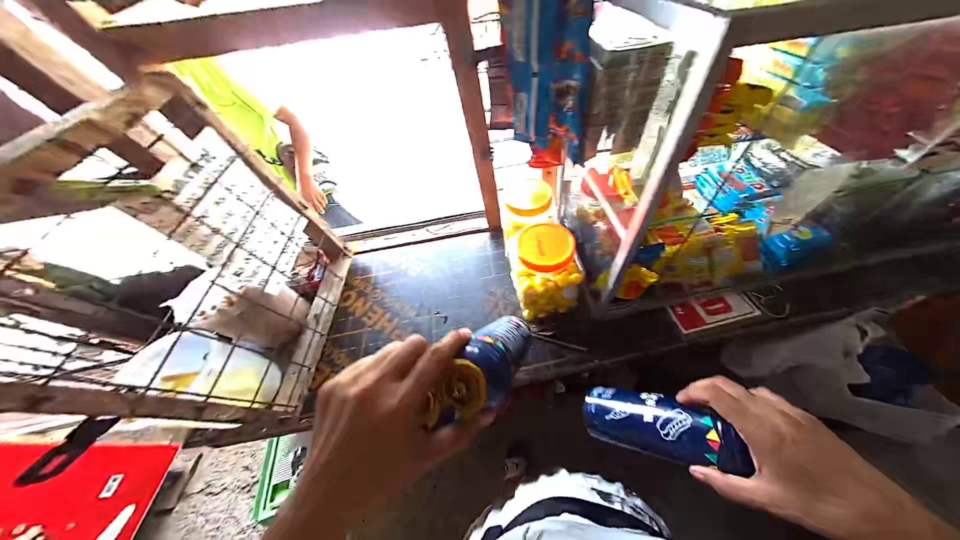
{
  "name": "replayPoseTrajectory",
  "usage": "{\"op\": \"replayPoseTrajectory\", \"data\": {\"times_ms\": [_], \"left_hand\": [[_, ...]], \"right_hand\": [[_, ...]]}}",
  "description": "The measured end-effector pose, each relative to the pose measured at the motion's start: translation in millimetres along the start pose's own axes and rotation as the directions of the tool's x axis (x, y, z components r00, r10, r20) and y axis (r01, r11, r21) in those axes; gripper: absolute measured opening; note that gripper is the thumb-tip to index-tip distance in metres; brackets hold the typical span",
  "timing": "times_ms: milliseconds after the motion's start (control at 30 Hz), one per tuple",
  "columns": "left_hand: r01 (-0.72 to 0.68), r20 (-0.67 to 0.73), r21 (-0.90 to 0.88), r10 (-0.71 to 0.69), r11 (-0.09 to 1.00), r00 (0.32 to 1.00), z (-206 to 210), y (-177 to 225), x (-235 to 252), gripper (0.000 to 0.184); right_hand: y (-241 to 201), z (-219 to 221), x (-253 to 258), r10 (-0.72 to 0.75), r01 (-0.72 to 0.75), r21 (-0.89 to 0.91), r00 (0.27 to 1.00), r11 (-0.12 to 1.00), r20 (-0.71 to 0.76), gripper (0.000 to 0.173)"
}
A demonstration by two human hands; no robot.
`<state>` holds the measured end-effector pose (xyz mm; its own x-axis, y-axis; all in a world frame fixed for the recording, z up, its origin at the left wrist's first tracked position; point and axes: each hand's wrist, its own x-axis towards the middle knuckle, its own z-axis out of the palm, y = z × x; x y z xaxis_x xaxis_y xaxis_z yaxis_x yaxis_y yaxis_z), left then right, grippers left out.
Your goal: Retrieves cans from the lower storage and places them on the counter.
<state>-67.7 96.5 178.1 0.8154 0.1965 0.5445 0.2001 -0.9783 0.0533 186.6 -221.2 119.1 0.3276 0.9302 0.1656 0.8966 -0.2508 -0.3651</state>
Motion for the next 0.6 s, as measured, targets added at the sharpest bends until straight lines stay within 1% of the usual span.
{"op": "replayPoseTrajectory", "data": {"times_ms": [67, 100, 133, 200, 267, 333, 433, 500, 600], "left_hand": [[0.065, -0.007, 0.053, -0.065, 0.996, 0.998, -5, -32, 0, 0.068], [0.091, -0.001, 0.084, -0.092, 0.992, 0.996, -5, -47, 1, 0.068], [0.112, 0.007, 0.112, -0.113, 0.987, 0.994, -3, -61, 3, 0.069], [0.157, 0.043, 0.140, -0.165, 0.978, 0.985, 3, -87, 11, 0.068], [0.219, 0.106, 0.131, -0.233, 0.967, 0.967, 10, -108, 22, 0.063], [0.283, 0.172, 0.141, -0.305, 0.949, 0.937, 19, -125, 33, 0.057], [0.335, 0.268, 0.188, -0.377, 0.923, 0.887, 29, -144, 48, 0.057], [0.344, 0.298, 0.189, -0.387, 0.920, 0.872, 35, -154, 56, 0.060], [0.398, 0.342, 0.174, -0.434, 0.901, 0.834, 38, -163, 69, 0.061]], "right_hand": [[-34, -4, 47, -0.174, 0.162, -0.110, 0.979, 0.981, -0.103, 0.065], [-51, -6, 70, -0.234, 0.214, -0.152, 0.964, 0.965, -0.127, 0.067], [-68, -7, 94, -0.276, 0.248, -0.191, 0.951, 0.950, -0.137, 0.069], [-97, -8, 140, -0.305, 0.273, -0.230, 0.945, 0.934, -0.116, 0.067], [-119, -2, 185, -0.303, 0.281, -0.239, 0.951, 0.929, -0.061, 0.059], [-135, 7, 228, -0.263, 0.264, -0.226, 0.964, 0.938, 0.038, 0.053], [-152, 24, 282, -0.220, 0.244, -0.187, 0.965, 0.951, 0.141, 0.058], [-160, 32, 308, -0.165, 0.200, -0.173, 0.966, 0.964, 0.200, 0.062], [-163, 45, 337, -0.094, 0.135, -0.170, 0.969, 0.976, 0.228, 0.062]]}}
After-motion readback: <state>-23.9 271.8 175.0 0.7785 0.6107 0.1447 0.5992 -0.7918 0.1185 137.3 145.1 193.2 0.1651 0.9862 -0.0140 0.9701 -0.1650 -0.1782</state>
